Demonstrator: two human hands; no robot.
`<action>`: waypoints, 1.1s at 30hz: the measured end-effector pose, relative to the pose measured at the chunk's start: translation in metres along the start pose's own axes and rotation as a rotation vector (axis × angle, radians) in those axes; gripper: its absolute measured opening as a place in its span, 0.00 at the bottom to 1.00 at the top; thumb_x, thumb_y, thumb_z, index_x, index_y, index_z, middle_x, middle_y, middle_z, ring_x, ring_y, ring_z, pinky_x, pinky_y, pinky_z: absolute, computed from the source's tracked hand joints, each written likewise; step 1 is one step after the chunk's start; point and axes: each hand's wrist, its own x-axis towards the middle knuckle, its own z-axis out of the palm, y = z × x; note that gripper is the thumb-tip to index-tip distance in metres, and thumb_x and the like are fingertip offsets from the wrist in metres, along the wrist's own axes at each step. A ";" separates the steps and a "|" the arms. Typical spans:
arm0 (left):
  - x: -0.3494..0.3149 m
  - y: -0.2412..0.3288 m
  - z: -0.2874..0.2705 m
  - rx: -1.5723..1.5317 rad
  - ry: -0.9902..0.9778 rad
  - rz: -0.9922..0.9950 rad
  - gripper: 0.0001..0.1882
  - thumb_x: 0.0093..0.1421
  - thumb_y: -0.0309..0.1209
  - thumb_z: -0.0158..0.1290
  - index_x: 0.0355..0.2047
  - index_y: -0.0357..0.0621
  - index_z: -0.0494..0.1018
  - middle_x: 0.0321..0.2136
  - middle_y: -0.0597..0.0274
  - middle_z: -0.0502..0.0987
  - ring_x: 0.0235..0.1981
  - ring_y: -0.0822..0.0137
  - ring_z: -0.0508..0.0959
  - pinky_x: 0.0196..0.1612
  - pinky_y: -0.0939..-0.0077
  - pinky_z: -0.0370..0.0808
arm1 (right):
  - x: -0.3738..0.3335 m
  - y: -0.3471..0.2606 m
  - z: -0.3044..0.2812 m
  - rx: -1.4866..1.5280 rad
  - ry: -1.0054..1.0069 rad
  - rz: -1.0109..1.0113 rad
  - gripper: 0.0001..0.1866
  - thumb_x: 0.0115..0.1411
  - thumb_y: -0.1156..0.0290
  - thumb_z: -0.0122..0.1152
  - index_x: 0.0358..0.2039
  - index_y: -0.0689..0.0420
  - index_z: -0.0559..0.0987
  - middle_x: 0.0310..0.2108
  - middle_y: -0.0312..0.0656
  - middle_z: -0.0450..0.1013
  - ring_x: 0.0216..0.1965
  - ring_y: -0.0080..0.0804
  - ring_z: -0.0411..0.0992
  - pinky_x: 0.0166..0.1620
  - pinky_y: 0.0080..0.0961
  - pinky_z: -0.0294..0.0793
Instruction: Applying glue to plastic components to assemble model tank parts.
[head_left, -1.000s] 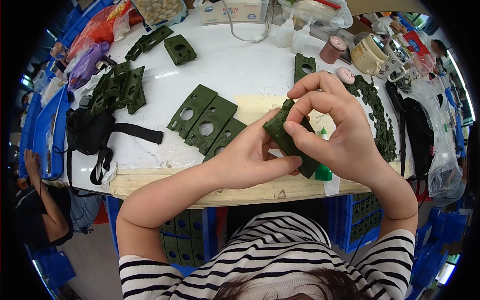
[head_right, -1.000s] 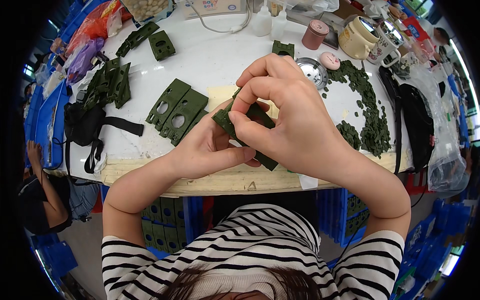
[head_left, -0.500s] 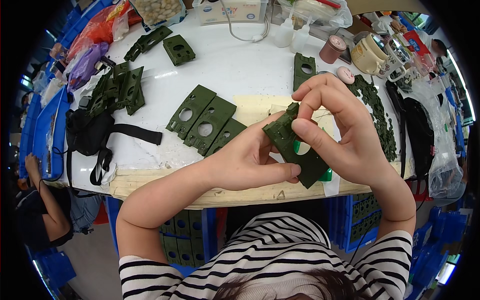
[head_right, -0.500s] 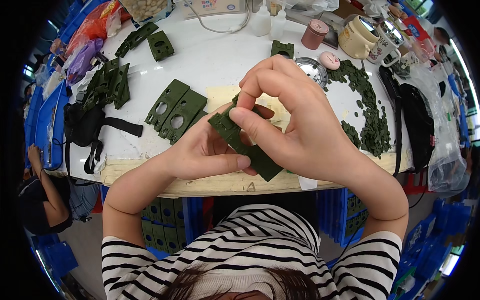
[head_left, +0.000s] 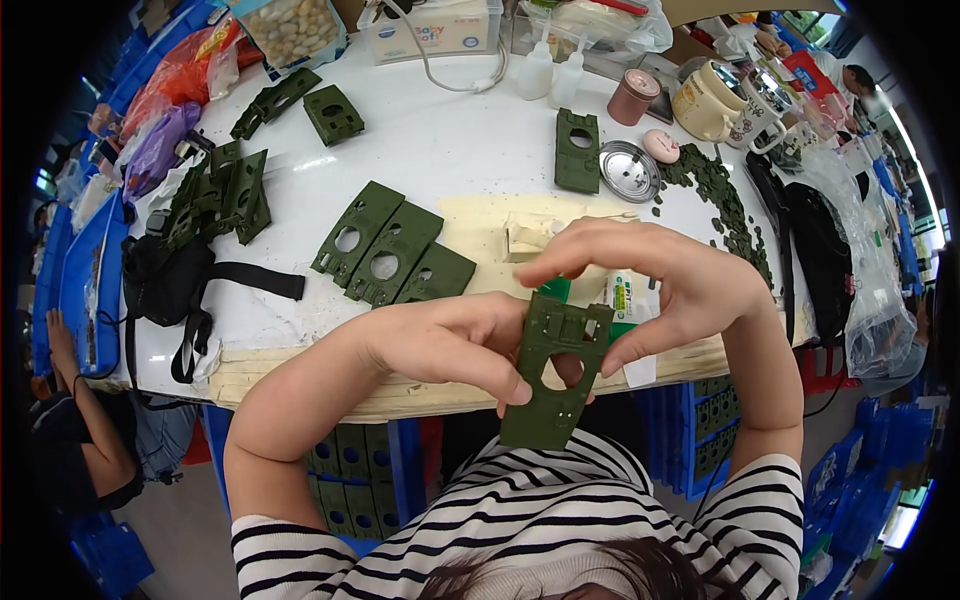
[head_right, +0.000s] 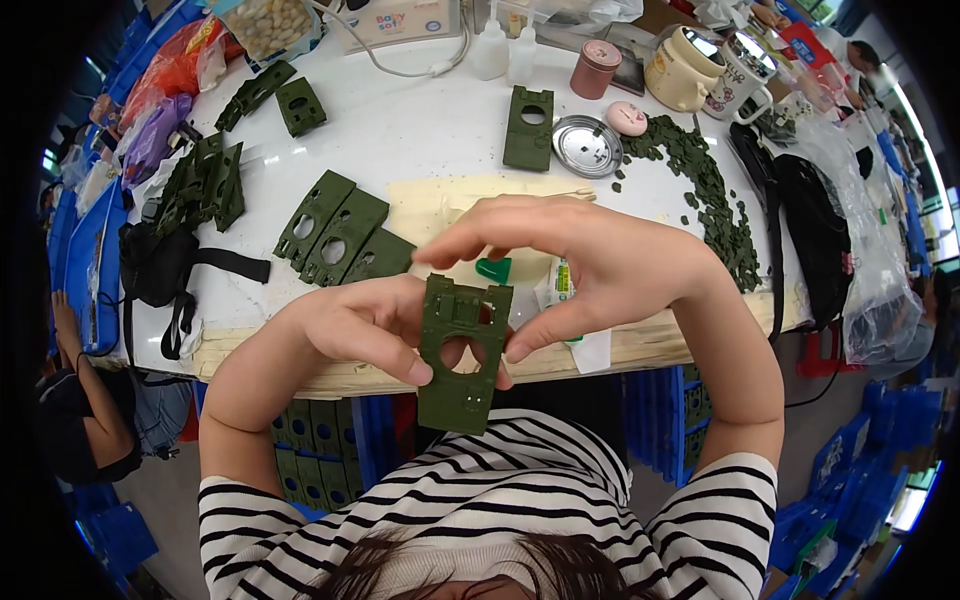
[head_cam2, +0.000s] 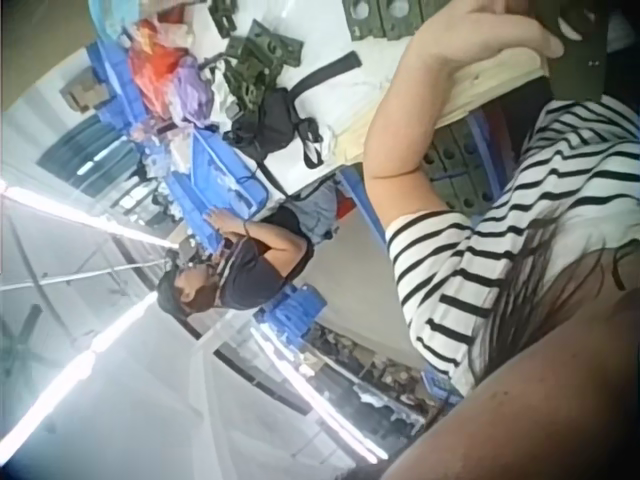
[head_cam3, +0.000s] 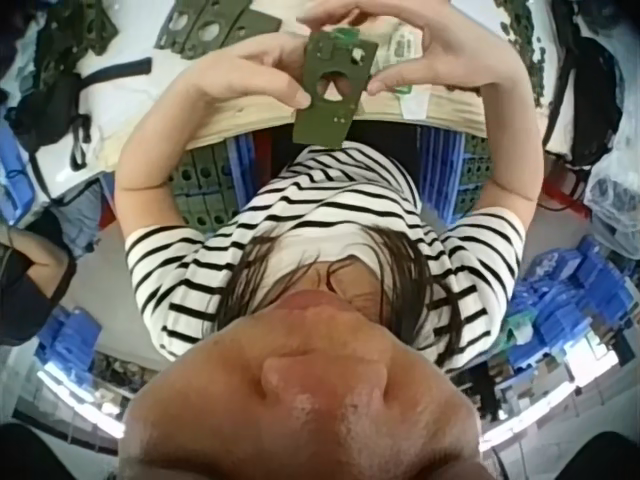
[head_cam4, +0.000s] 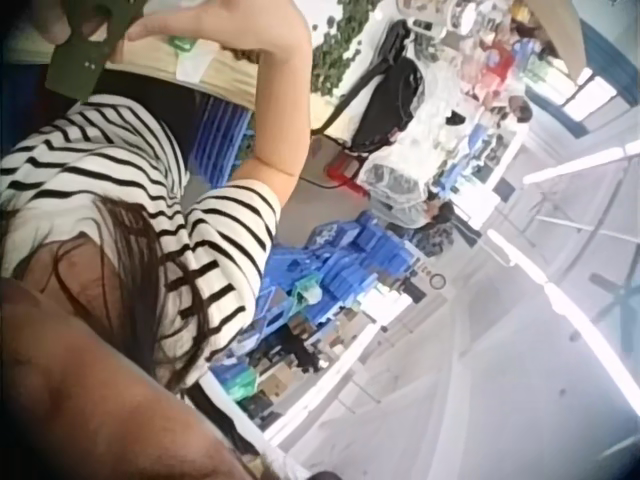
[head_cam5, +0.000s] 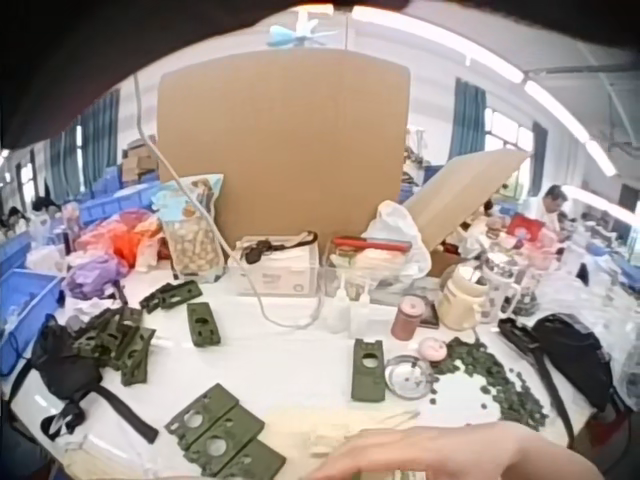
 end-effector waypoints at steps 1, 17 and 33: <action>-0.001 0.000 0.001 -0.017 -0.027 0.002 0.29 0.47 0.24 0.51 0.52 0.26 0.64 0.47 0.46 0.72 0.47 0.61 0.72 0.50 0.72 0.64 | 0.003 0.003 0.001 -0.017 -0.032 -0.063 0.39 0.39 0.65 0.75 0.54 0.56 0.69 0.46 0.41 0.71 0.46 0.34 0.69 0.48 0.30 0.68; 0.021 -0.016 0.008 0.084 0.598 0.603 0.40 0.55 0.29 0.58 0.62 0.41 0.46 0.54 0.51 0.62 0.55 0.56 0.66 0.49 0.58 0.75 | -0.009 0.003 0.067 0.143 0.875 0.175 0.33 0.44 0.65 0.73 0.48 0.58 0.65 0.36 0.35 0.68 0.38 0.22 0.67 0.42 0.19 0.66; 0.016 -0.003 0.019 -0.098 0.702 0.422 0.37 0.53 0.27 0.56 0.61 0.43 0.51 0.52 0.54 0.67 0.48 0.57 0.74 0.47 0.64 0.78 | -0.170 0.023 -0.035 -0.677 0.738 1.170 0.07 0.48 0.73 0.64 0.24 0.64 0.77 0.19 0.41 0.73 0.22 0.26 0.70 0.29 0.23 0.70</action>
